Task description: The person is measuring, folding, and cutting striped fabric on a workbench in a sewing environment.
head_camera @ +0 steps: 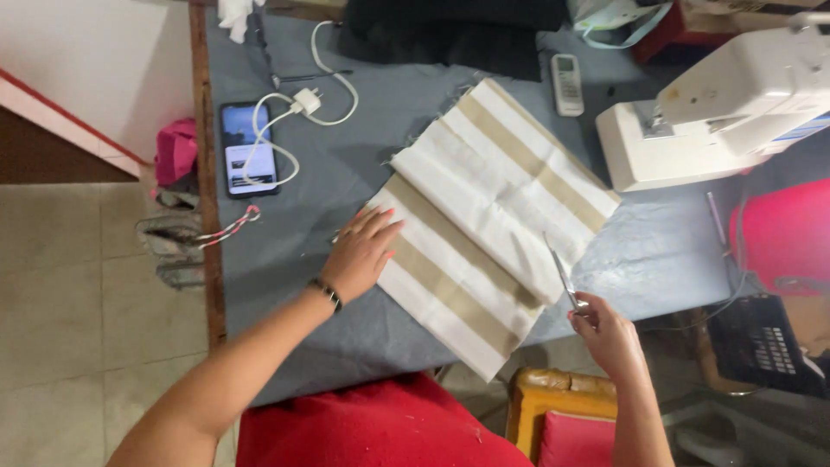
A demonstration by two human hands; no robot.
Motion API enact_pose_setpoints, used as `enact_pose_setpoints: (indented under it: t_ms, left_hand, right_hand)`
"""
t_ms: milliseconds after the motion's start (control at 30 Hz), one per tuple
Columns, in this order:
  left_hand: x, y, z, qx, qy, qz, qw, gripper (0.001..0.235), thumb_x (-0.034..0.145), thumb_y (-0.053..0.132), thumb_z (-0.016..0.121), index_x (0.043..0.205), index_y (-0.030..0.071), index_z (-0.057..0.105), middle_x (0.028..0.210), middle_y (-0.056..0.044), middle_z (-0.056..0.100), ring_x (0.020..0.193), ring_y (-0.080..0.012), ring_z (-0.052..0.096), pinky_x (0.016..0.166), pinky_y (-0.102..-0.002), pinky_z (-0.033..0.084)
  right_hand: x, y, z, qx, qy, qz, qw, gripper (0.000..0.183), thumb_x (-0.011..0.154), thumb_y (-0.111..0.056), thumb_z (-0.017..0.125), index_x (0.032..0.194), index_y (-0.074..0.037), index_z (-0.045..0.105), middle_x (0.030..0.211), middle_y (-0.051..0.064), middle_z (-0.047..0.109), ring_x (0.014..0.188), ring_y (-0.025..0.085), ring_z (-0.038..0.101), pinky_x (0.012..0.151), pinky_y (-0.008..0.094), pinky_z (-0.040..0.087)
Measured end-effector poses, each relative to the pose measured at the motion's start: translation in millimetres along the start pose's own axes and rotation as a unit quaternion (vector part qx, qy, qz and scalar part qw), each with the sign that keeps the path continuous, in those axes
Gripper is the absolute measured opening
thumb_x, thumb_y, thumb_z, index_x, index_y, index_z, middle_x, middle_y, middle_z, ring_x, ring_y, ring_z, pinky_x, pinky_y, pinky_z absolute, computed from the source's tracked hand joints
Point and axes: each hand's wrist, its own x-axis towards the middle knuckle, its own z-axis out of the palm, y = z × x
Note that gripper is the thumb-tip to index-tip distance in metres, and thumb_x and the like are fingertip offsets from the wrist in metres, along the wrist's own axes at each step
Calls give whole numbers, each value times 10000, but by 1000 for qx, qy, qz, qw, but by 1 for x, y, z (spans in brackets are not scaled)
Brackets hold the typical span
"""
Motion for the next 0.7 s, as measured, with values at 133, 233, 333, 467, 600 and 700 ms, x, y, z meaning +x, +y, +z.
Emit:
enact_pose_setpoints:
  t_ms: [133, 233, 333, 467, 600, 700]
  left_hand:
    - [-62, 116, 15, -404, 199, -364, 815, 702, 869, 295, 732, 1480, 106, 442, 1439, -152, 491, 1272, -283, 584, 1051, -401, 529]
    - [-45, 184, 17, -591, 185, -588, 521, 691, 811, 161, 735, 1447, 120, 468, 1476, -102, 519, 1297, -254, 595, 1091, -368, 470]
    - [-18, 212, 28, -604, 249, -584, 482, 718, 769, 108, 774, 1394, 42, 427, 1378, -156, 617, 1226, -260, 607, 1047, -352, 497]
    - [-19, 204, 92, -526, 239, -593, 561, 969, 848, 220, 850, 1566, 77, 216, 1316, -219, 612, 1158, -347, 672, 1001, -449, 546]
    - [-17, 209, 61, -372, 182, -547, 728, 790, 970, 235, 656, 1605, 111, 201, 1513, -246, 479, 1334, -405, 546, 1086, -508, 516]
    - [-38, 200, 7, -332, 156, -516, 774, 780, 976, 256, 627, 1623, 126, 211, 1573, -249, 419, 1386, -427, 474, 1134, -529, 467]
  right_hand:
    - [57, 94, -26, -63, 151, 65, 984, 421, 981, -214, 612, 1402, -192, 605, 1204, 93, 742, 1127, 389, 650, 945, 512, 463]
    - [107, 149, -34, -124, 223, 7, 967, 397, 985, -97, 642, 1381, -117, 622, 1206, 199, 691, 1020, 445, 666, 797, 568, 520]
    - [137, 157, -15, -154, 354, -102, 917, 352, 910, -134, 752, 1260, -100, 726, 1309, 53, 625, 1098, 352, 603, 868, 460, 531]
    - [132, -12, 10, 37, 275, -249, 928, 601, 841, -433, 857, 1317, -109, 683, 1177, 133, 686, 1097, 343, 687, 963, 440, 548]
    - [168, -89, 33, -57, 75, -190, 977, 928, 762, -771, 724, 1427, -154, 534, 1265, 136, 665, 1172, 375, 662, 991, 500, 543]
    - [201, -92, 17, -74, 65, -211, 972, 771, 833, -709, 703, 1317, -111, 645, 1095, 175, 760, 1066, 391, 724, 910, 493, 580]
